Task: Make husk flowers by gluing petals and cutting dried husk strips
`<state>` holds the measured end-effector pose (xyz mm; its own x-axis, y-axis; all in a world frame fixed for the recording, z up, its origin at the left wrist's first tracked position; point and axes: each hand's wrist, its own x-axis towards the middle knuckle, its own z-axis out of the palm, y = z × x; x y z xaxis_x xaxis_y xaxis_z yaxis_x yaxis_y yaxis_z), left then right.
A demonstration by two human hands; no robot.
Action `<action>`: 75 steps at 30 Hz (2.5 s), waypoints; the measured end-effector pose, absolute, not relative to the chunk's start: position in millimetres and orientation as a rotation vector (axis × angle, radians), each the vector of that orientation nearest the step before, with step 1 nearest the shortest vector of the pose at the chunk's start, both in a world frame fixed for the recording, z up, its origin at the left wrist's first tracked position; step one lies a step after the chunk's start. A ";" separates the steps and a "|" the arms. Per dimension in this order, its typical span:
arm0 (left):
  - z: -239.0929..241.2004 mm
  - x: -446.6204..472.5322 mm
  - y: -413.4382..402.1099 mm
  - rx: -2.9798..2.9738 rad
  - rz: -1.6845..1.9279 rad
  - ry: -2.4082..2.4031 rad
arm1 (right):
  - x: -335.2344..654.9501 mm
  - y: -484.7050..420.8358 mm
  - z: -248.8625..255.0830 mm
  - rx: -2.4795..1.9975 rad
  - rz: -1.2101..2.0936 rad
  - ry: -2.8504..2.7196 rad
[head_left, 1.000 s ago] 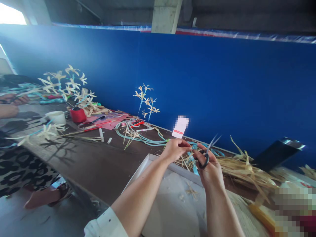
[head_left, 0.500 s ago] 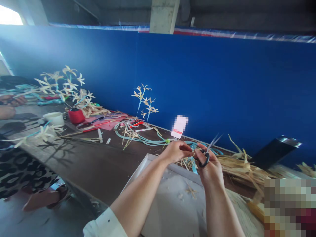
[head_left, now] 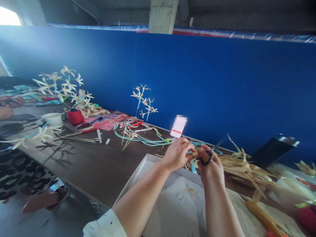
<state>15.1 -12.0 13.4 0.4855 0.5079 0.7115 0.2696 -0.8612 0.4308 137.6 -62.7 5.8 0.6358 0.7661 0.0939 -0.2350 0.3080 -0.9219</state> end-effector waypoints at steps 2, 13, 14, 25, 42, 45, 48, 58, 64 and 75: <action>12.4 15.6 -13.2 2.603 1.308 0.687 | 137.7 -62.4 5.9 -1.059 0.709 -0.586; 9.5 15.6 -12.4 2.649 1.275 0.761 | 138.0 -61.5 4.8 -1.077 0.701 -0.592; 9.0 15.9 -11.7 2.590 1.295 0.753 | 137.9 -61.8 5.0 -1.069 0.709 -0.594; 14.9 12.6 3.2 1.512 1.180 0.692 | 135.0 -69.5 -0.3 -1.177 1.071 -0.934; 15.9 12.3 5.3 1.172 1.106 0.588 | 137.1 -67.9 -8.1 -1.218 1.023 -1.109; 15.6 12.3 5.6 1.174 1.102 0.573 | 136.0 -68.1 -6.5 -1.230 0.998 -1.131; 15.8 12.1 5.7 1.186 1.098 0.568 | 135.5 -68.0 -5.5 -1.253 0.975 -1.175; 15.9 11.9 6.0 1.195 1.111 0.565 | 136.5 -66.0 -7.1 -1.284 0.963 -1.158; 16.7 11.5 4.7 1.190 1.115 0.553 | 134.5 -67.5 -5.8 -1.243 0.982 -1.112; 16.8 10.4 5.0 1.238 1.110 0.564 | 136.8 -65.6 -8.2 -1.252 0.987 -1.116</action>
<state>10.4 5.0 16.8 0.4050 0.8894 0.2117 -0.3533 -0.0613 0.9335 136.8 -65.6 -8.2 0.1994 0.9760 0.0880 0.0319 0.0833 -0.9960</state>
